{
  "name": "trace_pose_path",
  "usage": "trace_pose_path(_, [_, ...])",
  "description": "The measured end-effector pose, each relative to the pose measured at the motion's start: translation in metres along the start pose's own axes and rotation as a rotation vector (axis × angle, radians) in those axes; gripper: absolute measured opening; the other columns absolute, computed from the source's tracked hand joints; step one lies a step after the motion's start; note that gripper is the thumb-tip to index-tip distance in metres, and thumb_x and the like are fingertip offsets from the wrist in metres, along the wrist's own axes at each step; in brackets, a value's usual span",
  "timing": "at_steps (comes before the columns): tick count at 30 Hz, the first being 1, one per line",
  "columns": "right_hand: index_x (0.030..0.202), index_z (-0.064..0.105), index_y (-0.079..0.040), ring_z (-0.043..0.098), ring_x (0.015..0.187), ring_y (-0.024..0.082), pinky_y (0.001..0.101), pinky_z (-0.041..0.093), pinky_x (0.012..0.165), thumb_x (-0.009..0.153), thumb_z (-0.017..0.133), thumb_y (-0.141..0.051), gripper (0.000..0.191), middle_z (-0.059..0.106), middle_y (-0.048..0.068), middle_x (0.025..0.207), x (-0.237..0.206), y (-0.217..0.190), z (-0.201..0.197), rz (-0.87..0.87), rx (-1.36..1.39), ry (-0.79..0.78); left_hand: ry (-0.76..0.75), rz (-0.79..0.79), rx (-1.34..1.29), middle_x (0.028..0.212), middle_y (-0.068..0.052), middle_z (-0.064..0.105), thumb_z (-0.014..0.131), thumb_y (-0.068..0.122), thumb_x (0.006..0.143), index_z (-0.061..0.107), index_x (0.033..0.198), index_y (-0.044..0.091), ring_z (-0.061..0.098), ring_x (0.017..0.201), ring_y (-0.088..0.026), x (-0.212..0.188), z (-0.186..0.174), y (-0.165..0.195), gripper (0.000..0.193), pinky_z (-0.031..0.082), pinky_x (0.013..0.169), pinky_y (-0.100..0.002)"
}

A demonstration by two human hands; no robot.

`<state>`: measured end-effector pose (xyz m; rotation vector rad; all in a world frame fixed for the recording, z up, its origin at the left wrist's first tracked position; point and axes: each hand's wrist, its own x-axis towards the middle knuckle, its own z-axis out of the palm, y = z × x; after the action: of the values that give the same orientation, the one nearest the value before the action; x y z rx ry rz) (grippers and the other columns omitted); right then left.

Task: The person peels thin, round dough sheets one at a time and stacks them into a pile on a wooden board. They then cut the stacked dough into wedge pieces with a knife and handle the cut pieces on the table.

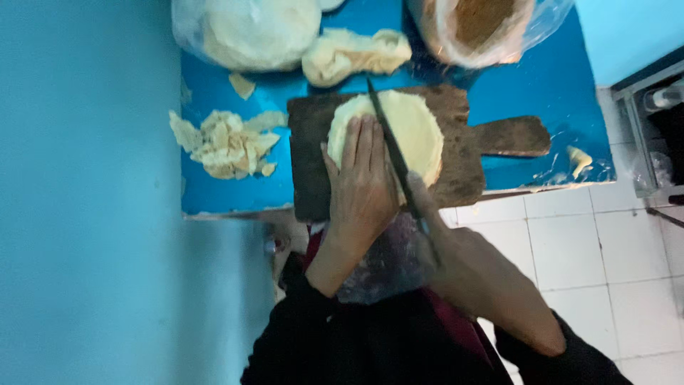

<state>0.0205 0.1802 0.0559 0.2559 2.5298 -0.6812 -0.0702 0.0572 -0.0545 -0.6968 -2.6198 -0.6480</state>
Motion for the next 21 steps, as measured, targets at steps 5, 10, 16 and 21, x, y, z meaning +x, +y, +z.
trace_pose_path(5, [0.166,0.005,-0.019,0.07,0.07,0.047,0.0569,0.052,0.07,0.096,0.055,-0.024,0.086,0.069,0.031,0.074,0.026,0.002,-0.006,-0.079,0.02,0.021,-0.07,-0.013,-0.011,0.163,-0.019,0.036,0.06,0.024,0.089,0.045,0.151,-0.006,0.026,0.157,-0.033,0.0,0.005,-0.006,0.07,0.023,0.119,-0.074])
trace_pose_path(10, [0.161,0.014,-0.004,0.066,0.072,0.05,0.0574,0.049,0.063,0.096,0.055,-0.017,0.077,0.066,0.033,0.081,0.026,-0.001,-0.008,-0.403,0.093,0.242,0.01,0.018,0.041,0.166,-0.016,0.036,0.059,0.021,0.099,0.045,0.153,-0.004,0.026,0.159,-0.031,-0.002,0.006,0.0,0.061,0.023,0.122,-0.073])
trace_pose_path(16, [0.168,-0.001,-0.02,0.07,0.071,0.043,0.0545,0.053,0.072,0.097,0.055,-0.026,0.091,0.07,0.027,0.074,-0.003,0.01,-0.009,0.06,-0.036,-0.119,-0.044,-0.013,-0.061,0.159,-0.022,0.038,0.06,0.021,0.089,0.044,0.147,-0.01,0.027,0.153,-0.036,0.0,0.002,0.003,0.068,0.021,0.115,-0.076])
trace_pose_path(21, [0.164,0.006,-0.011,0.066,0.067,0.049,0.0592,0.049,0.066,0.096,0.054,-0.021,0.083,0.067,0.033,0.071,0.038,0.005,-0.013,-0.206,0.022,0.072,-0.027,0.008,-0.071,0.163,-0.021,0.038,0.06,0.02,0.091,0.044,0.151,-0.009,0.027,0.157,-0.035,-0.005,0.007,-0.001,0.068,0.024,0.119,-0.073])
